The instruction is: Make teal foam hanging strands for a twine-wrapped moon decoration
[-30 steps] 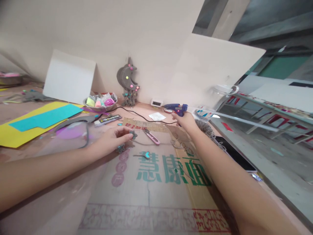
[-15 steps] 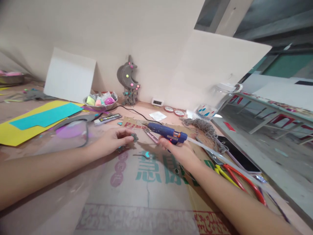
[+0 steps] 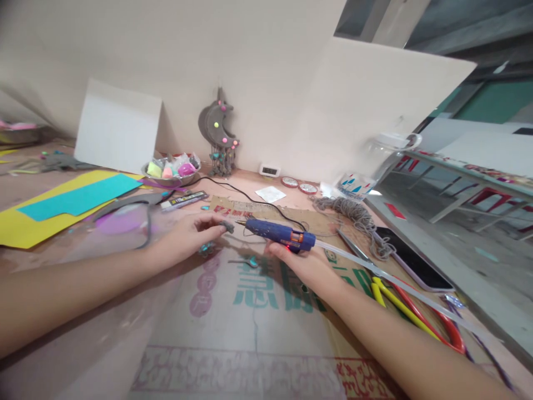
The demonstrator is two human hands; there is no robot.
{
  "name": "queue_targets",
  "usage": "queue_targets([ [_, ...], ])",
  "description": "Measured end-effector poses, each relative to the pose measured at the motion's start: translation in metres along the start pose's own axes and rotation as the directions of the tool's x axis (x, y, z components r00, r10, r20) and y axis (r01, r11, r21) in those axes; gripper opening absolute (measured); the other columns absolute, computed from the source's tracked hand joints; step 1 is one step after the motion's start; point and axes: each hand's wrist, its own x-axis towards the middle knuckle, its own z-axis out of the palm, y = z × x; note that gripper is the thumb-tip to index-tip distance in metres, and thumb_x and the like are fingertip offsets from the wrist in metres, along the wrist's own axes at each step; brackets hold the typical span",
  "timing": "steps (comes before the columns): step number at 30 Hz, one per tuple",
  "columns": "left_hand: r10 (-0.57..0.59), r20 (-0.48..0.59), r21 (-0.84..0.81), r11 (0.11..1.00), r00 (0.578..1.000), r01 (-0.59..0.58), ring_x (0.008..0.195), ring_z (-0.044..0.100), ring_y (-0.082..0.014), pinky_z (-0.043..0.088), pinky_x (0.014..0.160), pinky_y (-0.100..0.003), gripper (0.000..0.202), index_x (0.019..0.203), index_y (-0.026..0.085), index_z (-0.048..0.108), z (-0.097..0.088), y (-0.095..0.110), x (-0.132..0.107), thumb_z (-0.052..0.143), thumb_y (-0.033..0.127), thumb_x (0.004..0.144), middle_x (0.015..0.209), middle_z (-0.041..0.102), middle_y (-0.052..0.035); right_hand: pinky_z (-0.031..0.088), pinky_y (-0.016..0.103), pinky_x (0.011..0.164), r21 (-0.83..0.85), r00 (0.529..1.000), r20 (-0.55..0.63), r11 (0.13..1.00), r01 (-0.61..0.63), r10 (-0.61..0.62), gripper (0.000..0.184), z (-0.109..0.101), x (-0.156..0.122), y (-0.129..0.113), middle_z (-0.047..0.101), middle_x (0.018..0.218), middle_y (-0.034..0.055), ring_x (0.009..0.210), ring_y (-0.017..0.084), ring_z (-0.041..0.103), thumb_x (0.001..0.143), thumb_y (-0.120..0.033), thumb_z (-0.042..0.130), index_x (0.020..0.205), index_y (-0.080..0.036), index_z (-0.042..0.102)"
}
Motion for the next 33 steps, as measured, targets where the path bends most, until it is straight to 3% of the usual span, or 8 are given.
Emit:
queue_targets([
  [2,-0.04,0.02,-0.028,0.999,0.999,0.041,0.075,0.062,-0.0152,0.045,0.064,-0.024,0.02,0.093,0.015,0.067,0.0008,0.0004,-0.0002,0.057,0.028,0.082,0.085,0.069,-0.0041,0.055,0.034,0.079,0.003,1.0,0.001,1.0,0.002,-0.002,0.029,0.0,-0.0002,0.0021,0.073,0.079,0.0023,0.078,0.022,0.068,0.076,-0.05,0.058,0.078,-0.023,0.068],
  [5,-0.124,0.083,-0.194,0.971,0.989,0.139,0.071,0.065,-0.0146,0.044,0.058,-0.022,0.018,0.094,0.015,0.061,0.0021,-0.0002,-0.0003,0.059,0.029,0.082,0.084,0.07,-0.0047,0.055,0.034,0.078,0.015,1.0,-0.005,1.0,0.014,-0.014,0.028,-0.0003,-0.0004,0.0036,0.072,0.078,0.0022,0.076,0.022,0.068,0.076,-0.05,0.058,0.077,-0.024,0.068],
  [8,-0.154,0.125,-0.311,0.932,0.98,0.186,0.082,0.069,-0.0172,0.048,0.064,-0.023,0.024,0.099,0.016,0.056,0.0023,-0.0013,0.0004,0.062,0.032,0.082,0.094,0.073,-0.0089,0.055,0.034,0.077,0.029,1.0,-0.009,0.999,0.02,-0.02,0.027,-0.0005,-0.0007,0.003,0.072,0.077,0.0021,0.074,0.022,0.067,0.077,-0.05,0.059,0.076,-0.025,0.068],
  [12,-0.117,0.14,-0.376,0.913,0.983,0.162,0.089,0.069,-0.0176,0.05,0.077,-0.027,0.029,0.104,0.016,0.055,0.0029,-0.0016,0.0017,0.064,0.032,0.082,0.097,0.073,-0.0104,0.055,0.034,0.077,0.026,1.0,0.0,0.999,0.021,-0.021,0.028,-0.0004,-0.0007,0.003,0.072,0.078,0.0023,0.074,0.022,0.067,0.077,-0.051,0.059,0.075,-0.025,0.069],
  [14,-0.121,0.12,-0.368,0.916,0.985,0.157,0.088,0.069,-0.0162,0.05,0.076,-0.025,0.025,0.101,0.015,0.056,0.0041,-0.0002,0.0011,0.064,0.029,0.082,0.096,0.072,-0.0095,0.054,0.034,0.077,0.017,1.0,-0.002,0.999,0.029,-0.029,0.029,-0.0002,-0.0005,0.0037,0.072,0.077,0.0023,0.073,0.021,0.066,0.077,-0.052,0.058,0.075,-0.025,0.069],
  [19,-0.127,0.105,-0.282,0.947,0.986,0.152,0.065,0.061,-0.0117,0.04,0.052,-0.02,0.019,0.094,0.016,0.062,0.0058,0.0026,-0.0022,0.062,0.029,0.081,0.083,0.068,-0.0035,0.053,0.033,0.077,0.008,0.999,-0.008,0.999,0.033,-0.033,0.029,-0.0005,-0.0004,0.0037,0.071,0.075,0.0019,0.072,0.021,0.066,0.076,-0.052,0.058,0.074,-0.024,0.067],
  [25,-0.061,0.075,-0.162,0.984,0.995,0.072,0.064,0.055,-0.0106,0.04,0.055,-0.02,0.017,0.09,0.016,0.067,0.0025,-0.0018,-0.0002,0.061,0.029,0.08,0.079,0.064,-0.0019,0.052,0.033,0.078,-0.004,0.998,-0.005,0.998,0.06,-0.06,0.028,-0.0016,-0.0004,0.0016,0.071,0.077,0.0016,0.076,0.021,0.066,0.079,-0.05,0.055,0.072,-0.025,0.066],
  [33,-0.132,0.097,-0.255,0.955,0.986,0.153,0.056,0.049,-0.0087,0.037,0.048,-0.018,0.014,0.087,0.018,0.06,0.0058,-0.0022,-0.002,0.06,0.03,0.08,0.07,0.056,0.0012,0.051,0.036,0.086,-0.043,0.998,0.038,0.997,0.059,-0.057,0.028,-0.0029,-0.0025,-0.0002,0.072,0.092,0.002,0.093,0.025,0.065,0.08,-0.051,0.054,0.088,-0.027,0.066],
])
